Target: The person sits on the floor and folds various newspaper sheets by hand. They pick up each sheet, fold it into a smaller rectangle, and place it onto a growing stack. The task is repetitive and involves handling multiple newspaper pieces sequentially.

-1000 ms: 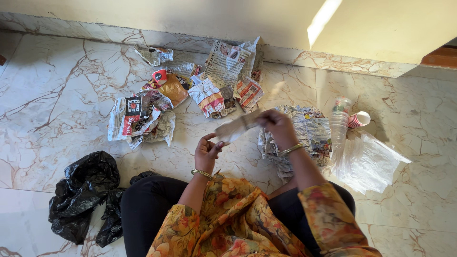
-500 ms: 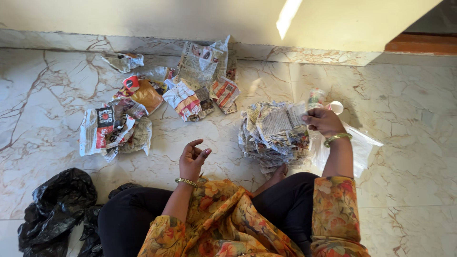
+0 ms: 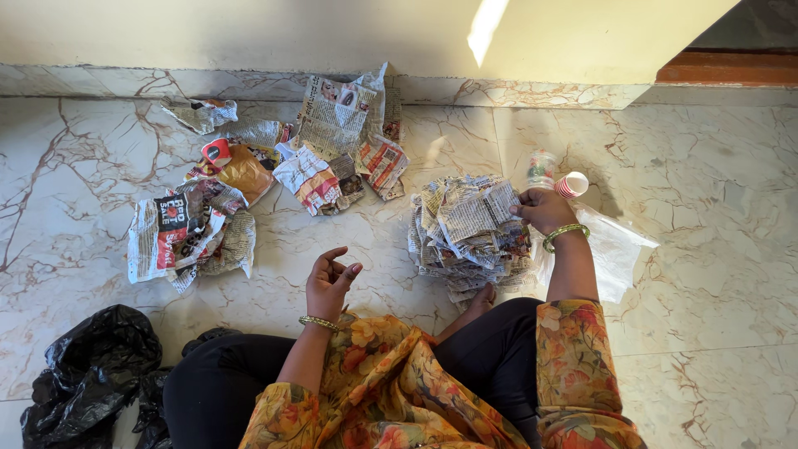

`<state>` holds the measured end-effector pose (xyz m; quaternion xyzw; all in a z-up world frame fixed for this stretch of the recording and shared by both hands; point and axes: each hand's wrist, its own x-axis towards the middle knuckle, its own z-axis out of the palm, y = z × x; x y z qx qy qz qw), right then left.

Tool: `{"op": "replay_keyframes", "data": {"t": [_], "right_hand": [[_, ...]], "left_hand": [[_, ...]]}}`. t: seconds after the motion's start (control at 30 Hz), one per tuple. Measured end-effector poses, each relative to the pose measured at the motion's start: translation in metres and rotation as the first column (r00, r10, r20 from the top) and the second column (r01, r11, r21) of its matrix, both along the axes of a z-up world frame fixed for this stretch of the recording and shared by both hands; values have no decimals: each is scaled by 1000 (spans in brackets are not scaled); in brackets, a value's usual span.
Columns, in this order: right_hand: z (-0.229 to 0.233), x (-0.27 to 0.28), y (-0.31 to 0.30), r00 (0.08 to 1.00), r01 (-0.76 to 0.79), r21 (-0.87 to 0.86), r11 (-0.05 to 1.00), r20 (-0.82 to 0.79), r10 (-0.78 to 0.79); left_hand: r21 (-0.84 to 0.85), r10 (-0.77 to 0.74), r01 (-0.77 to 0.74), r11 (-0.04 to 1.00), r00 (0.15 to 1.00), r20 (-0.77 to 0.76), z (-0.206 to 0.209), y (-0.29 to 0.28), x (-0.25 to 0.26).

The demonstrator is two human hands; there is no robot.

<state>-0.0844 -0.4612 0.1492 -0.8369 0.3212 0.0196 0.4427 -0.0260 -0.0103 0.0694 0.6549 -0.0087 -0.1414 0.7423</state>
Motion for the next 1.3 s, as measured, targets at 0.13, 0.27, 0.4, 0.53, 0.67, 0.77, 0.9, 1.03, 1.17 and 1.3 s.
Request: {"op": "replay_keyframes", "data": {"t": [0.13, 0.27, 0.4, 0.53, 0.67, 0.77, 0.9, 1.03, 1.17, 1.3], "right_hand": [[2, -1, 1, 1000, 8, -160, 987, 3, -8], [4, 1, 3, 999, 25, -319, 947, 29, -17], [14, 4, 12, 994, 59, -384, 922, 110, -18], [30, 19, 48, 937, 96, -570, 816, 328, 119], [33, 36, 121, 806, -2, -499, 866, 512, 297], [25, 54, 178, 799, -152, -527, 836, 432, 418], [2, 69, 232, 796, -346, -539, 768, 266, 544], [-37, 81, 259, 812, -457, -330, 826, 225, 538], [-77, 104, 267, 823, -498, 117, 859, 375, 426], [-101, 127, 274, 828, -517, 399, 757, 458, 324]], "left_hand": [[-5, -3, 3, 1000, 1000, 3, 1, -1, -1], [-2, -1, 1, 1000, 1000, -4, 0, -1, -1], [15, 3, -3, 1000, 1000, 0, -1, -2, -1], [56, 12, -14, 998, 999, 36, -3, -3, -1], [22, -3, 3, 1000, 1000, -7, -2, -4, -2], [54, -20, 22, 998, 1000, -24, 0, -4, -3], [95, -34, 37, 995, 999, -32, 3, -4, -4], [108, -29, 30, 994, 1000, -10, 1, -5, -4], [97, -30, 31, 995, 1000, -8, -5, -2, -3], [92, -30, 31, 995, 1000, -8, -9, -3, -1]]}}
